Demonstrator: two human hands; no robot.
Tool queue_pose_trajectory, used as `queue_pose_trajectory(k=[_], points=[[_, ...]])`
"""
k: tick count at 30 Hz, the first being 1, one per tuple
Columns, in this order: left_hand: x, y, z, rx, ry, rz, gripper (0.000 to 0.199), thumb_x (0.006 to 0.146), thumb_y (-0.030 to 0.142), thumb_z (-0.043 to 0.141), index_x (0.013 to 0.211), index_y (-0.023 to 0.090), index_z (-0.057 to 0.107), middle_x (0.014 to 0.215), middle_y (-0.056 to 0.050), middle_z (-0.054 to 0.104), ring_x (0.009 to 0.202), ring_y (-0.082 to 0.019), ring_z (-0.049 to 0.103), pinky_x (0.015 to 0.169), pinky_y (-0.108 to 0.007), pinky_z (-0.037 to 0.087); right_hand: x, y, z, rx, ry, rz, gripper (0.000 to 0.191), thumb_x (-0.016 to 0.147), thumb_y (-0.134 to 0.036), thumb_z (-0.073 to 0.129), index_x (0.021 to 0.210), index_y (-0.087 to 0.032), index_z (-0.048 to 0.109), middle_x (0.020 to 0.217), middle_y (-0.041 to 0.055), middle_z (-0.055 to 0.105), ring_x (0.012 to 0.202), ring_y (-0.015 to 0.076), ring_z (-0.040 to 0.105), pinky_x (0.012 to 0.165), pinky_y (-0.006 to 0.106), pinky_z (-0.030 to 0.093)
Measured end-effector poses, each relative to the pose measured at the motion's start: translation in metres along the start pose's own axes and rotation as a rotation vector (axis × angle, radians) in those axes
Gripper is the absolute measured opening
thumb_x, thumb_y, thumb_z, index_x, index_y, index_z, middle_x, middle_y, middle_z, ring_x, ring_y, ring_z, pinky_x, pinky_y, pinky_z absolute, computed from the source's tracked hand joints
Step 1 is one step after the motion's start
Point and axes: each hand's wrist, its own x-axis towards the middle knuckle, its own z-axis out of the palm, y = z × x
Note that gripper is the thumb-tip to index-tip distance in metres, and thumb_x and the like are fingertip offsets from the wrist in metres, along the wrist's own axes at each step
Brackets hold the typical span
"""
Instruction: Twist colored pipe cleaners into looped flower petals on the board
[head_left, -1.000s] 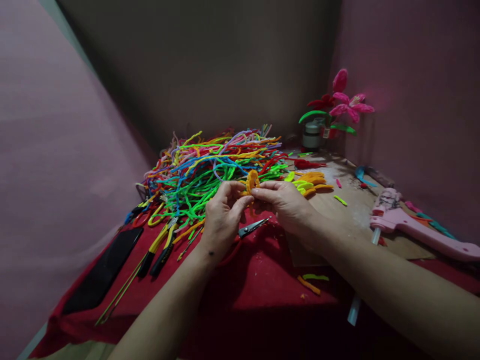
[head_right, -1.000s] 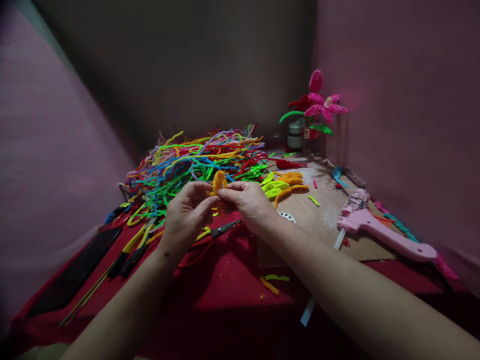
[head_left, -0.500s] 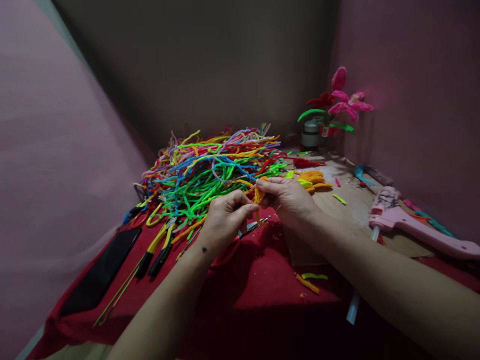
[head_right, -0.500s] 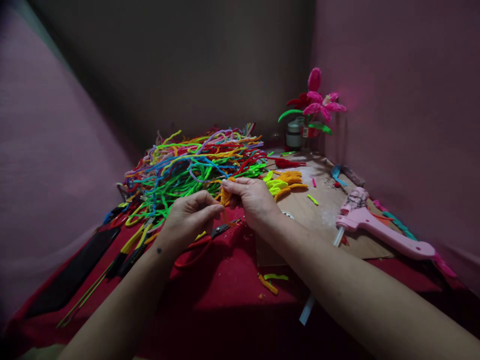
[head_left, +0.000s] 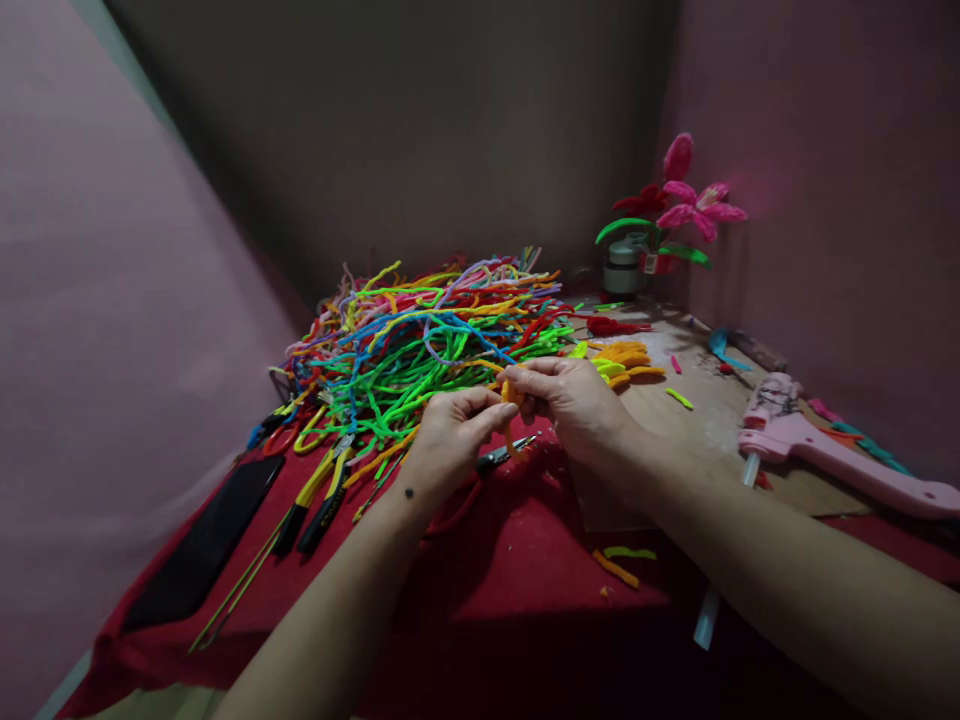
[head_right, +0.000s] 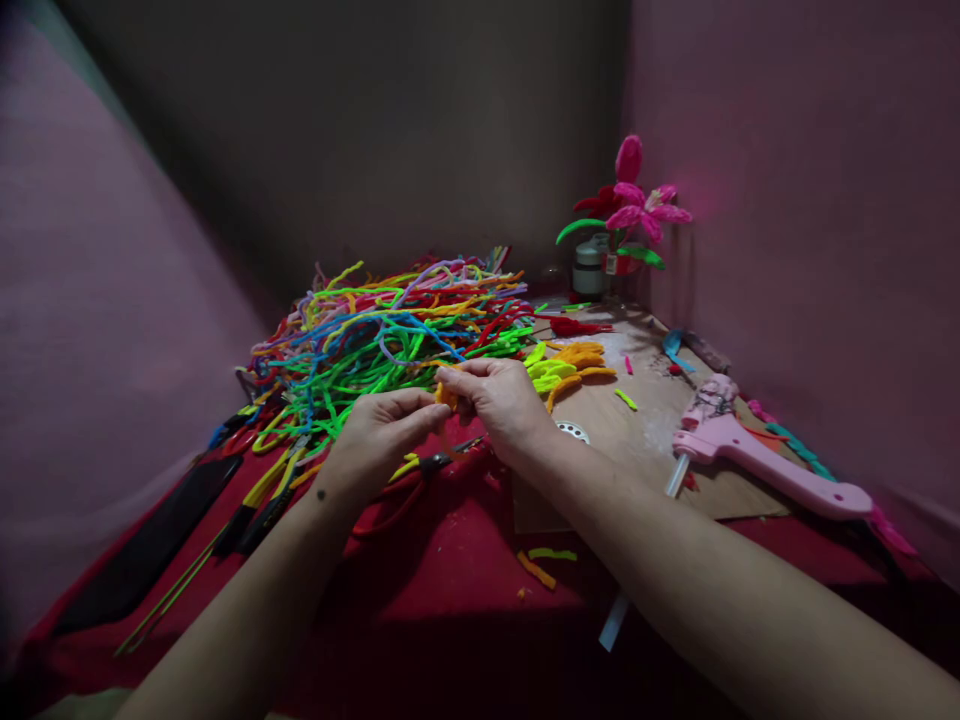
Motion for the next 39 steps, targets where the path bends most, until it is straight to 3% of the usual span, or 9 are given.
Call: queue_pose_trajectory(k=[7, 10, 15, 24, 33, 39], points=[[-0.002, -0.001, 0.002, 0.073, -0.007, 0.061, 0.022, 0.074, 0.029, 0.055, 0.058, 0.014, 0.057, 0.052, 0.002, 0.05, 0.051, -0.008, 0.043, 0.049, -0.02, 0.034, 0.001, -0.002, -0.001, 0.153, 0.093, 0.071, 0.02, 0.058, -0.024, 0.071, 0.051, -0.015, 0.055, 0.046, -0.0038, 0.047, 0.04, 0.0056, 0.036, 0.039, 0.023, 0.022], [-0.001, -0.001, 0.001, -0.011, -0.017, 0.024, 0.02, 0.073, 0.027, 0.056, 0.058, 0.013, 0.056, 0.053, 0.002, 0.049, 0.05, -0.007, 0.041, 0.047, -0.019, 0.033, 0.003, -0.001, -0.002, 0.23, 0.02, 0.107, 0.017, 0.057, -0.024, 0.071, 0.054, -0.014, 0.057, 0.05, -0.0026, 0.05, 0.044, 0.0066, 0.04, 0.043, 0.023, 0.027], [-0.002, 0.0, -0.007, -0.216, -0.047, -0.106, 0.022, 0.07, 0.03, 0.06, 0.056, 0.014, 0.052, 0.047, 0.004, 0.043, 0.042, -0.005, 0.034, 0.039, -0.017, 0.025, 0.005, 0.0, -0.002, 0.173, -0.046, 0.066, 0.02, 0.06, -0.029, 0.072, 0.066, -0.013, 0.061, 0.057, -0.0008, 0.056, 0.048, 0.0075, 0.045, 0.048, 0.024, 0.033], [-0.001, -0.007, -0.017, -0.454, -0.18, -0.214, 0.024, 0.066, 0.032, 0.063, 0.056, 0.015, 0.05, 0.044, 0.005, 0.039, 0.037, -0.003, 0.029, 0.035, -0.017, 0.019, 0.005, -0.002, -0.002, 0.091, -0.105, -0.028, 0.021, 0.064, -0.034, 0.07, 0.064, -0.015, 0.059, 0.055, -0.0019, 0.056, 0.047, 0.008, 0.047, 0.049, 0.024, 0.037], [-0.003, -0.003, -0.017, -0.38, -0.166, -0.177, 0.025, 0.067, 0.031, 0.062, 0.054, 0.014, 0.048, 0.045, 0.005, 0.04, 0.038, -0.002, 0.028, 0.036, -0.016, 0.02, 0.003, -0.002, -0.001, 0.016, -0.02, -0.072, 0.024, 0.065, -0.035, 0.068, 0.059, -0.016, 0.055, 0.049, -0.0032, 0.052, 0.041, 0.0075, 0.045, 0.044, 0.023, 0.034], [-0.004, 0.001, -0.011, -0.13, -0.024, -0.027, 0.021, 0.071, 0.029, 0.058, 0.059, 0.013, 0.056, 0.05, 0.002, 0.046, 0.045, -0.005, 0.036, 0.039, -0.017, 0.028, -0.001, 0.0, 0.002, -0.034, -0.073, -0.06, 0.028, 0.068, -0.039, 0.065, 0.057, -0.015, 0.056, 0.053, -0.001, 0.054, 0.046, 0.0079, 0.045, 0.048, 0.024, 0.035]])
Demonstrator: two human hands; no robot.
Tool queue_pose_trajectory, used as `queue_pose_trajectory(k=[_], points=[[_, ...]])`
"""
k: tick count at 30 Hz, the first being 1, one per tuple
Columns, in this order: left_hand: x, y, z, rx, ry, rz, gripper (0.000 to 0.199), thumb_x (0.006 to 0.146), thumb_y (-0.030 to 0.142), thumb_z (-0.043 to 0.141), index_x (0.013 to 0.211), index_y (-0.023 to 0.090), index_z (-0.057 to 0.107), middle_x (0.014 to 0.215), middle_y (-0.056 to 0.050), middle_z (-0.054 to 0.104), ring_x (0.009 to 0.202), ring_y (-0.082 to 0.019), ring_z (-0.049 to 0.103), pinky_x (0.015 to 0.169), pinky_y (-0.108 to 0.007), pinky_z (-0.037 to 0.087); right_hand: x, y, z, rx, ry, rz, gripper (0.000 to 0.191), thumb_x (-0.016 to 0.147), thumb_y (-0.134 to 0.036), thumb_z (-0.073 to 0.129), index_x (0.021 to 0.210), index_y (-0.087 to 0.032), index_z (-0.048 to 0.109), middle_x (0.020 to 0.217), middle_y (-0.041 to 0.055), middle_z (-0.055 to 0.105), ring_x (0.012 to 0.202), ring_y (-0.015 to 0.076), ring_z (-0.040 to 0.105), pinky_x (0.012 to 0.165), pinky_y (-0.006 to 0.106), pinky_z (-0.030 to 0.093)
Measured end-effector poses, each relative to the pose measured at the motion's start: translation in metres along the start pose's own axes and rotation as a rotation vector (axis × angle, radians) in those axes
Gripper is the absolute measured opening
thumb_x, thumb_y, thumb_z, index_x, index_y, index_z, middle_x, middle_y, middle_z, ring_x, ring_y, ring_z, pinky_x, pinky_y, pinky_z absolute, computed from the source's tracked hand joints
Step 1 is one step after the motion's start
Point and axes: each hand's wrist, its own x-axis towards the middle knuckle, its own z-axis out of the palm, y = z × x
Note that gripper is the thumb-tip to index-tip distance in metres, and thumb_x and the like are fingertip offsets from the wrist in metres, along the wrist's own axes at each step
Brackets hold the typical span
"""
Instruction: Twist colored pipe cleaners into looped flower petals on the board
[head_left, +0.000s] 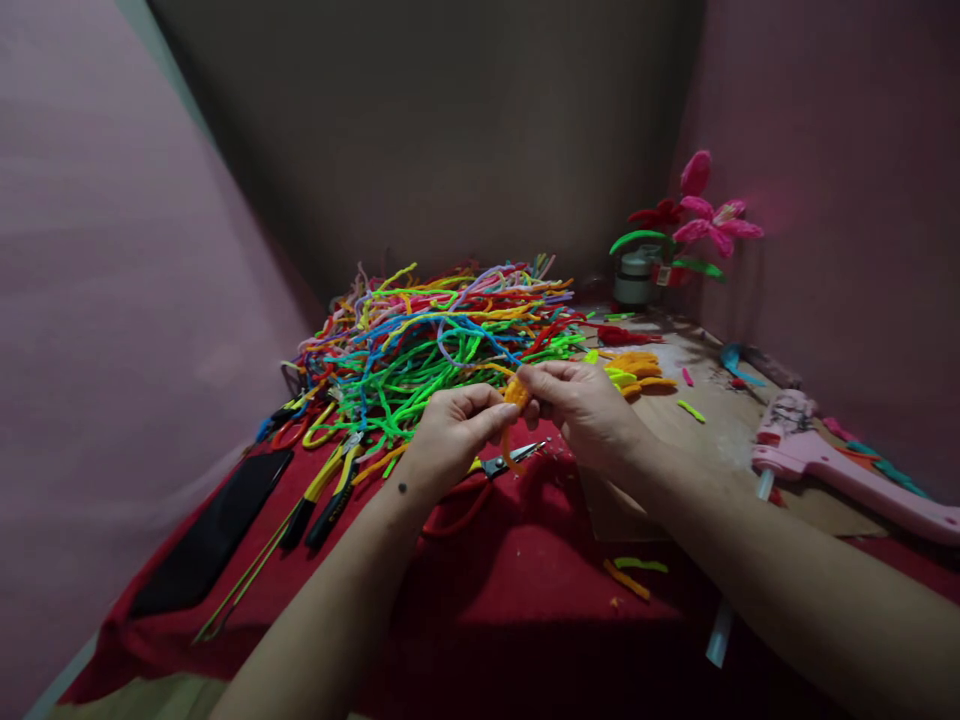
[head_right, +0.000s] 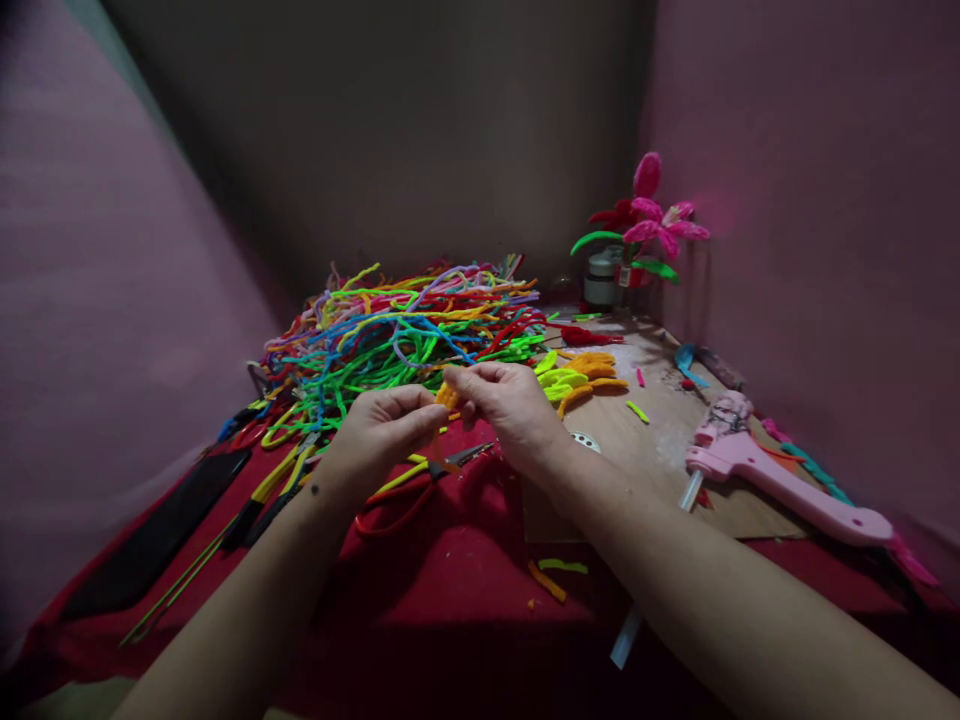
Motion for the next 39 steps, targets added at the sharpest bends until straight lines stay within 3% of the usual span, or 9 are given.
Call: queue_pose_trajectory(k=[5, 11, 15, 20, 27, 34, 39], points=[[-0.001, 0.0, 0.004, 0.13, 0.027, 0.101, 0.019, 0.072, 0.027, 0.058, 0.059, 0.013, 0.059, 0.055, 0.001, 0.052, 0.051, -0.007, 0.042, 0.046, -0.019, 0.033, -0.003, -0.002, 0.001, -0.022, 0.016, 0.049, 0.019, 0.065, -0.028, 0.067, 0.054, -0.015, 0.058, 0.049, -0.002, 0.052, 0.046, 0.0077, 0.043, 0.047, 0.024, 0.032], [0.001, -0.002, -0.001, 0.007, -0.05, 0.019, 0.02, 0.073, 0.029, 0.057, 0.059, 0.014, 0.056, 0.05, 0.004, 0.048, 0.043, -0.005, 0.037, 0.044, -0.019, 0.031, 0.0, -0.001, -0.003, 0.052, -0.056, 0.066, 0.019, 0.066, -0.028, 0.066, 0.056, -0.014, 0.059, 0.053, -0.0005, 0.055, 0.046, 0.0076, 0.045, 0.048, 0.024, 0.033], [0.001, -0.003, -0.001, 0.03, 0.039, 0.026, 0.019, 0.072, 0.028, 0.058, 0.059, 0.014, 0.058, 0.05, 0.004, 0.049, 0.044, -0.006, 0.039, 0.045, -0.019, 0.032, 0.0, -0.001, 0.0, 0.064, -0.074, 0.055, 0.013, 0.064, -0.025, 0.067, 0.063, -0.014, 0.061, 0.059, -0.0011, 0.057, 0.05, 0.0076, 0.048, 0.051, 0.024, 0.036], [0.0, -0.009, 0.005, 0.192, 0.195, 0.139, 0.02, 0.075, 0.031, 0.057, 0.066, 0.013, 0.062, 0.057, 0.001, 0.056, 0.052, -0.009, 0.047, 0.049, -0.02, 0.036, -0.002, -0.001, 0.003, -0.021, 0.004, 0.046, 0.016, 0.062, -0.025, 0.068, 0.06, -0.014, 0.057, 0.054, -0.0022, 0.053, 0.048, 0.0079, 0.048, 0.049, 0.024, 0.035], [0.001, -0.019, 0.008, 0.285, 0.281, 0.253, 0.019, 0.077, 0.031, 0.056, 0.071, 0.015, 0.063, 0.062, 0.0, 0.061, 0.056, -0.01, 0.053, 0.054, -0.02, 0.04, -0.003, -0.003, 0.004, -0.027, 0.014, 0.033, 0.01, 0.064, -0.021, 0.061, 0.059, -0.013, 0.057, 0.054, -0.0012, 0.054, 0.048, 0.0084, 0.048, 0.05, 0.024, 0.037], [-0.001, -0.02, 0.009, 0.32, 0.248, 0.26, 0.018, 0.078, 0.03, 0.055, 0.073, 0.015, 0.063, 0.066, 0.0, 0.063, 0.058, -0.01, 0.053, 0.058, -0.02, 0.04, -0.005, -0.007, 0.01, -0.18, 0.116, -0.035, 0.008, 0.062, -0.009, 0.049, 0.062, -0.014, 0.055, 0.052, -0.0038, 0.053, 0.048, 0.008, 0.048, 0.051, 0.023, 0.038], [0.0, -0.013, 0.008, 0.215, 0.184, 0.156, 0.019, 0.076, 0.03, 0.056, 0.069, 0.013, 0.063, 0.06, 0.0, 0.058, 0.055, -0.009, 0.049, 0.054, -0.02, 0.038, -0.004, -0.005, 0.007, -0.199, 0.102, -0.028, 0.01, 0.061, -0.008, 0.047, 0.059, -0.014, 0.054, 0.051, -0.0031, 0.053, 0.048, 0.0082, 0.048, 0.051, 0.023, 0.037]])
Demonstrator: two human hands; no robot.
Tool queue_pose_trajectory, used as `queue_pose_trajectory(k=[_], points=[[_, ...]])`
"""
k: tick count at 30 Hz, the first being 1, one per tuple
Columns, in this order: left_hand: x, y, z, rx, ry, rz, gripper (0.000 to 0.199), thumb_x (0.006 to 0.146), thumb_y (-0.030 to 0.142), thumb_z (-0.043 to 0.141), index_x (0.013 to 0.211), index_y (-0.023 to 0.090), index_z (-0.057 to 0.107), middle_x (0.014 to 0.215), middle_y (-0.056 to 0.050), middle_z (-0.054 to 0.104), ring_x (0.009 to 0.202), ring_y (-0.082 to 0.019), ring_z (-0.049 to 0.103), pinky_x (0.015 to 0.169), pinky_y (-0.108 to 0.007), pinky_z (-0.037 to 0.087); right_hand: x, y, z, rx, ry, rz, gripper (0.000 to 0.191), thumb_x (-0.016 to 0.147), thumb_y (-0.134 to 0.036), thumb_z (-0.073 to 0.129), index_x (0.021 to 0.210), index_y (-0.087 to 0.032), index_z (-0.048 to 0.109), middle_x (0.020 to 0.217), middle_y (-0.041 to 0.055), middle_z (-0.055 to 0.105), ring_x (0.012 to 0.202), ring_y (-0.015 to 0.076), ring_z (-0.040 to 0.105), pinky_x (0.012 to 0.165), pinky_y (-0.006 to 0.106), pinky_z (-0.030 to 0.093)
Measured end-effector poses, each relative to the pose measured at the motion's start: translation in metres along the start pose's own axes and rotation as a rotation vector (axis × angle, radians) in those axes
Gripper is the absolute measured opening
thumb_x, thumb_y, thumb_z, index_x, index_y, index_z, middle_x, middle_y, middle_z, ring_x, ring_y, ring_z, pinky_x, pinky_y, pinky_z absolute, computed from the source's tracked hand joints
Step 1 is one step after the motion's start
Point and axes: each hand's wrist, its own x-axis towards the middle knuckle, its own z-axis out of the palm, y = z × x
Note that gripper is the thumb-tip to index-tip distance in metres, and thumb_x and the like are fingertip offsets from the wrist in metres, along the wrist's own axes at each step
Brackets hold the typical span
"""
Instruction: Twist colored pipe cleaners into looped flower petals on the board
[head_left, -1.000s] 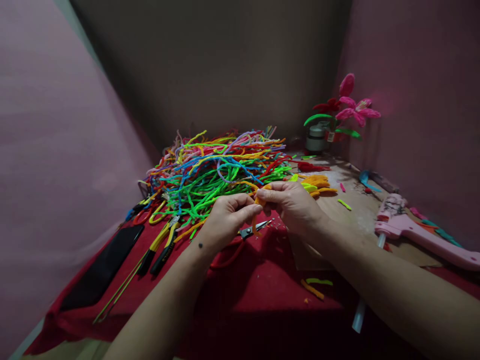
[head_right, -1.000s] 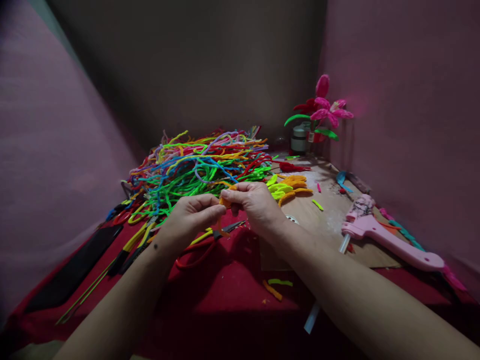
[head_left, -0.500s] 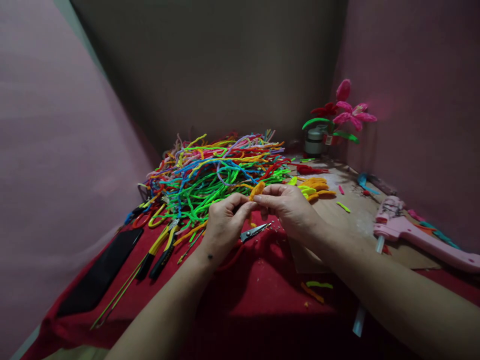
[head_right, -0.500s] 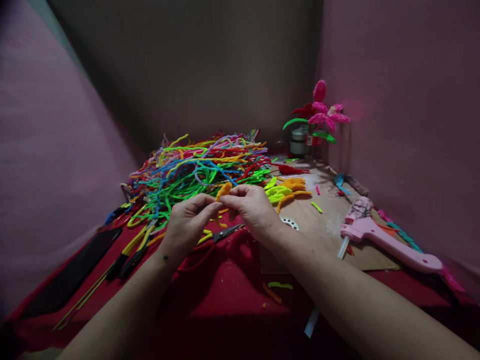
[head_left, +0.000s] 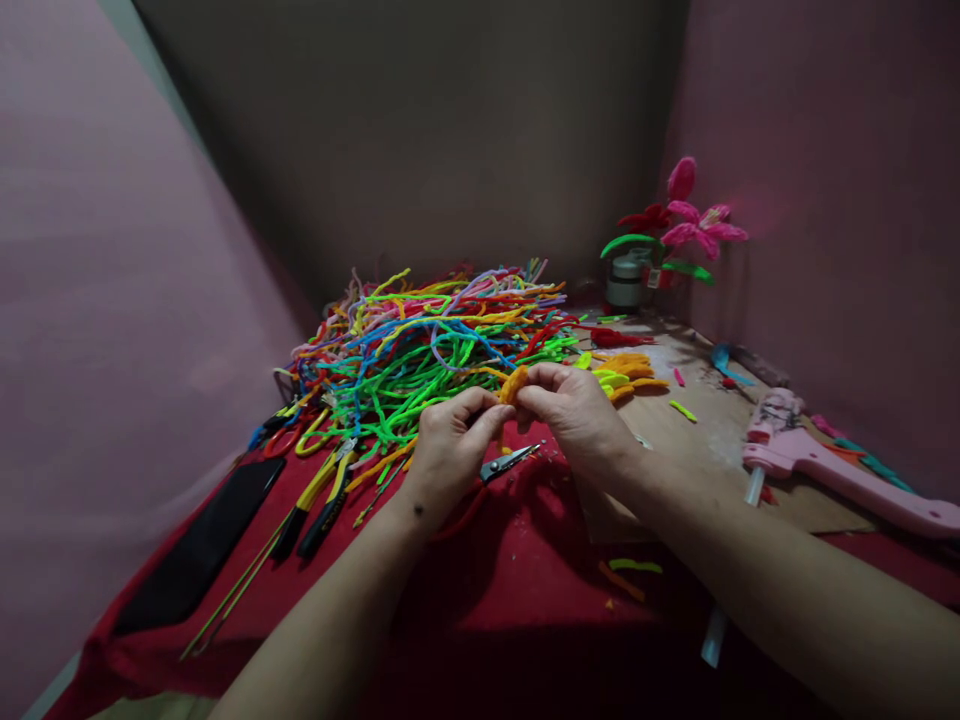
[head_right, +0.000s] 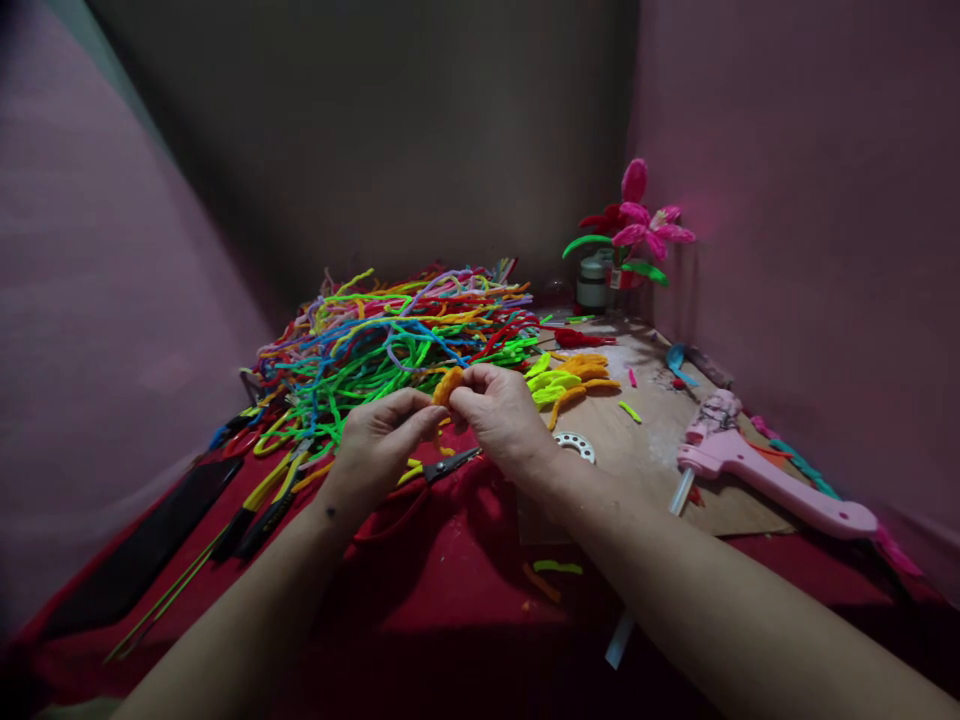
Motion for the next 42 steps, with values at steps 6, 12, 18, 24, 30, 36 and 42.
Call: queue_pose_trajectory(k=[6, 12, 18, 24, 30, 36, 42], points=[[0.004, 0.006, -0.004, -0.209, -0.064, -0.167, 0.02, 0.072, 0.029, 0.059, 0.06, 0.013, 0.058, 0.045, 0.006, 0.042, 0.04, -0.004, 0.031, 0.041, -0.018, 0.028, 0.005, 0.007, -0.004, 0.234, -0.109, 0.067, 0.003, 0.062, -0.014, 0.056, 0.06, -0.013, 0.057, 0.056, -0.0006, 0.055, 0.048, 0.0085, 0.048, 0.052, 0.025, 0.039], [0.003, 0.008, -0.001, -0.217, -0.072, -0.184, 0.019, 0.069, 0.029, 0.061, 0.06, 0.012, 0.059, 0.047, 0.004, 0.045, 0.042, -0.004, 0.033, 0.04, -0.017, 0.025, 0.004, 0.005, -0.005, 0.162, -0.067, 0.028, 0.022, 0.069, -0.031, 0.061, 0.057, -0.014, 0.056, 0.051, -0.0008, 0.053, 0.045, 0.0076, 0.046, 0.048, 0.023, 0.035], [0.003, 0.009, -0.001, -0.28, -0.154, -0.238, 0.02, 0.069, 0.031, 0.061, 0.062, 0.013, 0.058, 0.048, 0.004, 0.046, 0.041, -0.004, 0.033, 0.041, -0.018, 0.024, 0.004, 0.005, -0.005, 0.089, 0.015, -0.003, 0.023, 0.068, -0.03, 0.062, 0.053, -0.015, 0.053, 0.046, -0.0031, 0.05, 0.04, 0.0064, 0.041, 0.042, 0.023, 0.03], [0.004, 0.005, -0.005, -0.319, -0.177, -0.265, 0.018, 0.073, 0.029, 0.058, 0.066, 0.012, 0.057, 0.05, 0.003, 0.048, 0.04, -0.004, 0.036, 0.039, -0.017, 0.023, 0.002, 0.002, -0.004, 0.081, -0.051, 0.007, 0.021, 0.07, -0.032, 0.06, 0.06, -0.014, 0.057, 0.053, -0.0018, 0.054, 0.047, 0.0076, 0.045, 0.049, 0.023, 0.035], [0.003, 0.005, -0.004, -0.419, -0.18, -0.257, 0.017, 0.072, 0.028, 0.06, 0.077, 0.012, 0.059, 0.063, 0.0, 0.058, 0.042, -0.005, 0.043, 0.038, -0.018, 0.034, -0.001, 0.003, -0.003, -0.007, -0.071, 0.009, 0.016, 0.068, -0.028, 0.062, 0.062, -0.013, 0.057, 0.057, -0.0015, 0.055, 0.053, 0.0089, 0.048, 0.054, 0.024, 0.036], [0.001, 0.006, -0.001, -0.298, -0.104, -0.213, 0.017, 0.073, 0.029, 0.058, 0.08, 0.013, 0.055, 0.064, 0.0, 0.06, 0.043, -0.008, 0.049, 0.037, -0.019, 0.038, 0.0, -0.001, -0.002, -0.046, -0.04, 0.075, 0.019, 0.069, -0.027, 0.06, 0.055, -0.014, 0.053, 0.052, -0.0008, 0.053, 0.048, 0.0085, 0.046, 0.051, 0.024, 0.035], [-0.003, -0.009, 0.005, 0.292, 0.097, 0.228, 0.008, 0.081, 0.022, 0.049, 0.08, 0.017, 0.056, 0.07, -0.001, 0.062, 0.061, -0.01, 0.056, 0.059, -0.02, 0.041, 0.002, 0.002, -0.003, -0.084, -0.09, 0.076, 0.023, 0.066, -0.033, 0.061, 0.054, -0.015, 0.052, 0.049, -0.0018, 0.05, 0.046, 0.0082, 0.042, 0.047, 0.024, 0.032]])
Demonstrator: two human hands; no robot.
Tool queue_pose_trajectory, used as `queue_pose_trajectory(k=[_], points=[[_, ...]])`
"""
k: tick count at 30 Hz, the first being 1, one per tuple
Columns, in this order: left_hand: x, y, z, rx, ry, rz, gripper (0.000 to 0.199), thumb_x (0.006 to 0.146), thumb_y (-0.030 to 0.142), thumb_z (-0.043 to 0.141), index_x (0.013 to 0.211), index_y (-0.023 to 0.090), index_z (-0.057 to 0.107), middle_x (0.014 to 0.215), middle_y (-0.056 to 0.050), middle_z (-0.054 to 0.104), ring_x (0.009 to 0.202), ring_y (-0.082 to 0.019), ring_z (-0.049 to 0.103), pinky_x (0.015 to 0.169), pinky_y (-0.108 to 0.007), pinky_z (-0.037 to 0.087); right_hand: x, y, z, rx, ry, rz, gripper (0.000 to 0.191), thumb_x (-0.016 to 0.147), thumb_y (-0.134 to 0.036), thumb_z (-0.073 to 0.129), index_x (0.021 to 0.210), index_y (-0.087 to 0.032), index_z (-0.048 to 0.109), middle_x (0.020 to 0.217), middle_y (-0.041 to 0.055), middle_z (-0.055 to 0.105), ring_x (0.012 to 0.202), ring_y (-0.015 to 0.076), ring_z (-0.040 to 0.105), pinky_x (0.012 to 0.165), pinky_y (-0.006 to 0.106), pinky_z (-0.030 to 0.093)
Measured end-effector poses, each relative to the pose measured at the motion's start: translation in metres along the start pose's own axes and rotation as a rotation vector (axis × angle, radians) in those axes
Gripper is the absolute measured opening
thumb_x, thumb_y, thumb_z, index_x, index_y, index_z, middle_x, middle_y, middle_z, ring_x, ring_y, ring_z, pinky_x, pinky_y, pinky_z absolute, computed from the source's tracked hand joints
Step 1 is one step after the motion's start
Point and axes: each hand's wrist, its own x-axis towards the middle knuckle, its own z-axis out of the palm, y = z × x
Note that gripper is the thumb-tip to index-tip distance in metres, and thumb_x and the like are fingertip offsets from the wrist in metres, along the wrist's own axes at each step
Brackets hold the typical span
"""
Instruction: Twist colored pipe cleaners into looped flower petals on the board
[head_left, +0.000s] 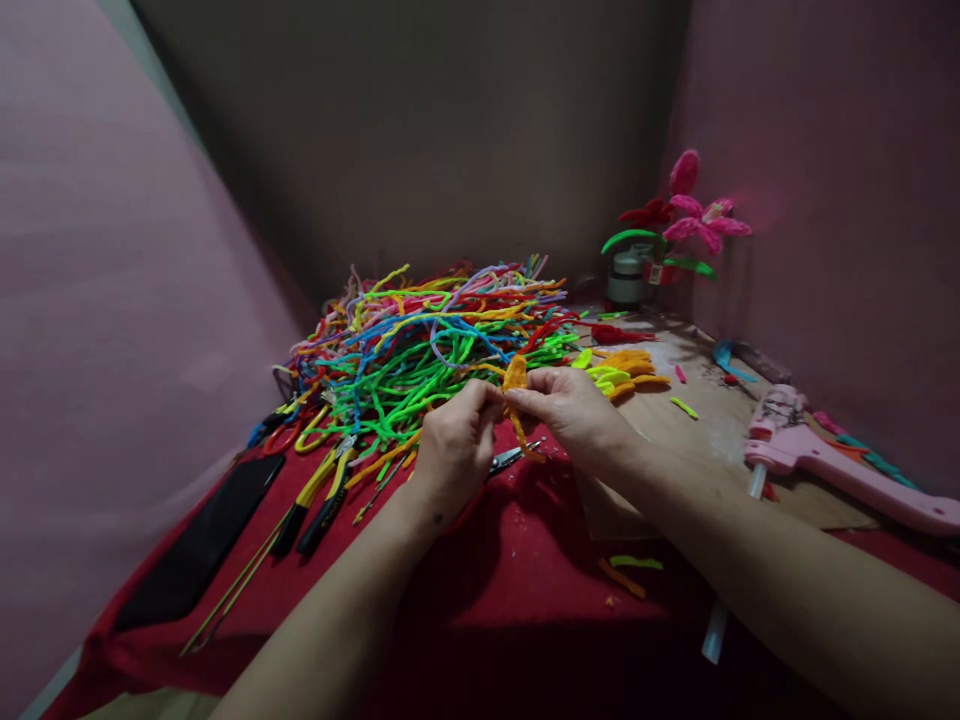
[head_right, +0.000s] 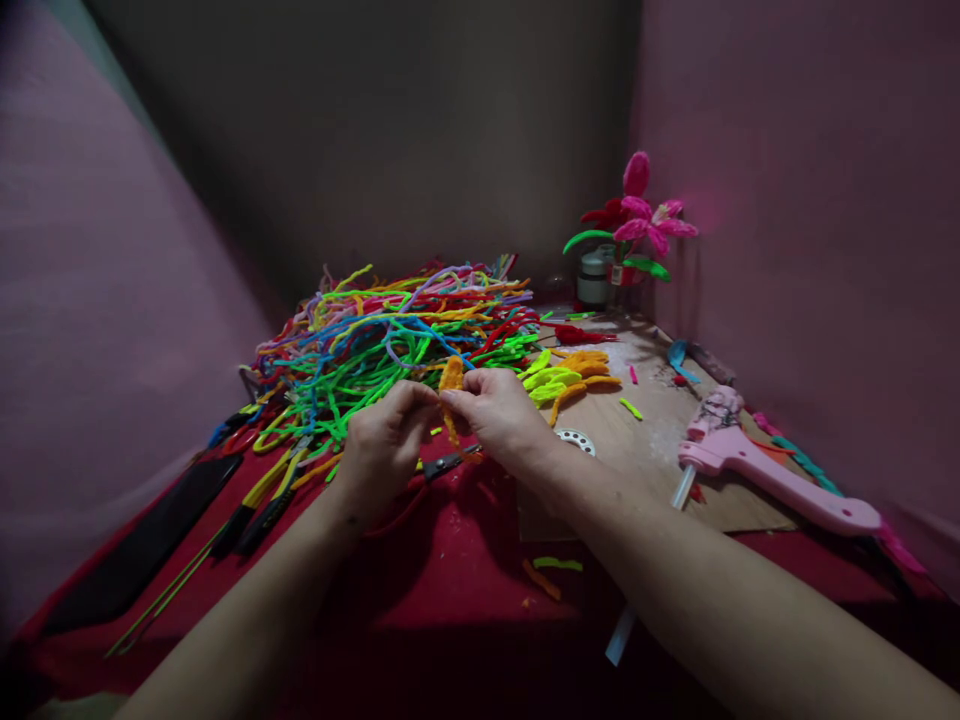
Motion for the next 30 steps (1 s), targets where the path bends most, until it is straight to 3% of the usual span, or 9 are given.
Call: queue_pose_trajectory(k=[3, 6, 13, 18, 24, 30], points=[[-0.002, -0.004, 0.004, 0.194, 0.041, 0.13, 0.009, 0.082, 0.019, 0.046, 0.081, 0.017, 0.054, 0.072, -0.002, 0.062, 0.062, -0.011, 0.057, 0.058, -0.02, 0.04, 0.001, 0.002, -0.001, -0.016, 0.017, 0.012, 0.022, 0.064, -0.032, 0.061, 0.054, -0.015, 0.05, 0.048, -0.0032, 0.047, 0.045, 0.0078, 0.039, 0.046, 0.023, 0.03], [-0.003, -0.003, 0.005, 0.284, 0.071, 0.173, 0.01, 0.083, 0.019, 0.045, 0.08, 0.016, 0.054, 0.072, -0.003, 0.062, 0.062, -0.012, 0.057, 0.057, -0.021, 0.039, 0.0, 0.002, 0.0, -0.037, 0.033, 0.009, 0.02, 0.065, -0.03, 0.059, 0.055, -0.015, 0.051, 0.049, -0.0032, 0.047, 0.046, 0.0078, 0.038, 0.046, 0.023, 0.03], [-0.003, 0.008, 0.001, 0.091, 0.059, -0.038, 0.01, 0.082, 0.023, 0.048, 0.075, 0.018, 0.054, 0.066, 0.0, 0.061, 0.055, -0.01, 0.054, 0.055, -0.02, 0.039, 0.0, 0.005, 0.003, -0.066, 0.078, -0.064, 0.013, 0.066, -0.027, 0.057, 0.06, -0.016, 0.054, 0.057, -0.0015, 0.052, 0.052, 0.0097, 0.043, 0.05, 0.024, 0.034], [-0.002, 0.002, 0.0, -0.01, -0.025, -0.003, 0.01, 0.08, 0.025, 0.049, 0.076, 0.018, 0.055, 0.065, 0.0, 0.059, 0.057, -0.01, 0.053, 0.057, -0.021, 0.04, 0.001, 0.004, 0.001, 0.003, 0.081, -0.014, 0.016, 0.065, -0.027, 0.059, 0.056, -0.015, 0.053, 0.052, -0.0018, 0.051, 0.048, 0.0088, 0.042, 0.049, 0.025, 0.034], [0.009, 0.005, -0.006, -0.519, -0.114, -0.329, 0.021, 0.072, 0.033, 0.061, 0.079, 0.014, 0.056, 0.066, 0.0, 0.059, 0.05, -0.008, 0.05, 0.046, -0.02, 0.039, 0.0, -0.002, -0.003, 0.125, 0.02, 0.007, 0.022, 0.064, -0.029, 0.065, 0.053, -0.014, 0.053, 0.049, -0.0021, 0.05, 0.046, 0.0075, 0.042, 0.049, 0.024, 0.032], [0.012, 0.008, -0.011, -0.605, -0.189, -0.49, 0.026, 0.067, 0.036, 0.065, 0.072, 0.01, 0.06, 0.053, 0.001, 0.056, 0.041, -0.006, 0.043, 0.039, -0.019, 0.034, -0.002, -0.004, -0.001, 0.129, -0.017, -0.04, 0.015, 0.069, -0.026, 0.058, 0.06, -0.014, 0.057, 0.053, -0.0013, 0.053, 0.048, 0.0078, 0.044, 0.05, 0.024, 0.034]])
